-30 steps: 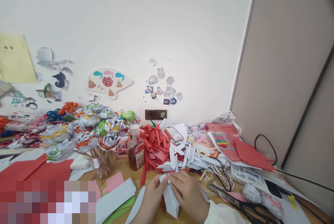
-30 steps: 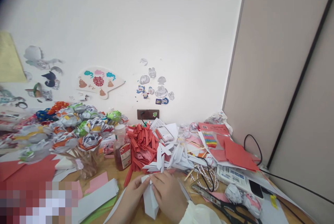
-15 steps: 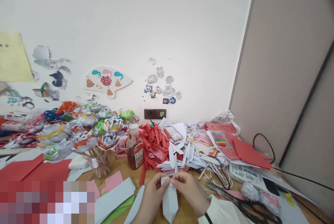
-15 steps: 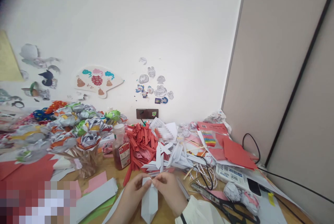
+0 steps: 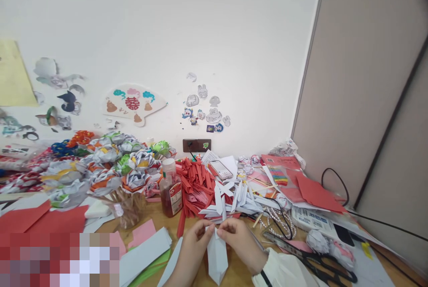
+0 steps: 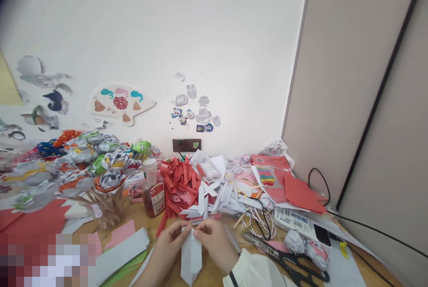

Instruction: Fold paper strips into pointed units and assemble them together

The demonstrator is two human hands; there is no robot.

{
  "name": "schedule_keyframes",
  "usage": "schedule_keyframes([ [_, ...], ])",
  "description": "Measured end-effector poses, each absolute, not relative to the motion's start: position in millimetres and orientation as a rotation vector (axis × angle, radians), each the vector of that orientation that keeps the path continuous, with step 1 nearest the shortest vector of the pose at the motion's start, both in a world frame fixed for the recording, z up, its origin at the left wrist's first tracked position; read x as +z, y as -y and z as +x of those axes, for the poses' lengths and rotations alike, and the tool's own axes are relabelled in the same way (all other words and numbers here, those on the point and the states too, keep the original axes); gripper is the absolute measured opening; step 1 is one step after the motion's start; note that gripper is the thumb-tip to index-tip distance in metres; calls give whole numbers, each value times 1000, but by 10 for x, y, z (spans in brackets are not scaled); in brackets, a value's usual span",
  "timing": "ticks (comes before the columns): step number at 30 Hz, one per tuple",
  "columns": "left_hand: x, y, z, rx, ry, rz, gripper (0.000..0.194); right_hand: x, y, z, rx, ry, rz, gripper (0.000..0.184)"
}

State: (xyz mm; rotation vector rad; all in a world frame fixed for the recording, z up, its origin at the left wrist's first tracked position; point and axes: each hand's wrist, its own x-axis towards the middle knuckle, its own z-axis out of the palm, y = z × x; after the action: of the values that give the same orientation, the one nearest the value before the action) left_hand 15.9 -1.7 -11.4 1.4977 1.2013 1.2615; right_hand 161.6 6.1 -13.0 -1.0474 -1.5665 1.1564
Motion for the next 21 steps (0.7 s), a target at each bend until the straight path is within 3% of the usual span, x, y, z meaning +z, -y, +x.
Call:
schedule_keyframes([
  [21, -26, 27, 157, 1163, -1189, 1322, 26, -90, -33, 1618, 1098, 1619, -1098, 14],
])
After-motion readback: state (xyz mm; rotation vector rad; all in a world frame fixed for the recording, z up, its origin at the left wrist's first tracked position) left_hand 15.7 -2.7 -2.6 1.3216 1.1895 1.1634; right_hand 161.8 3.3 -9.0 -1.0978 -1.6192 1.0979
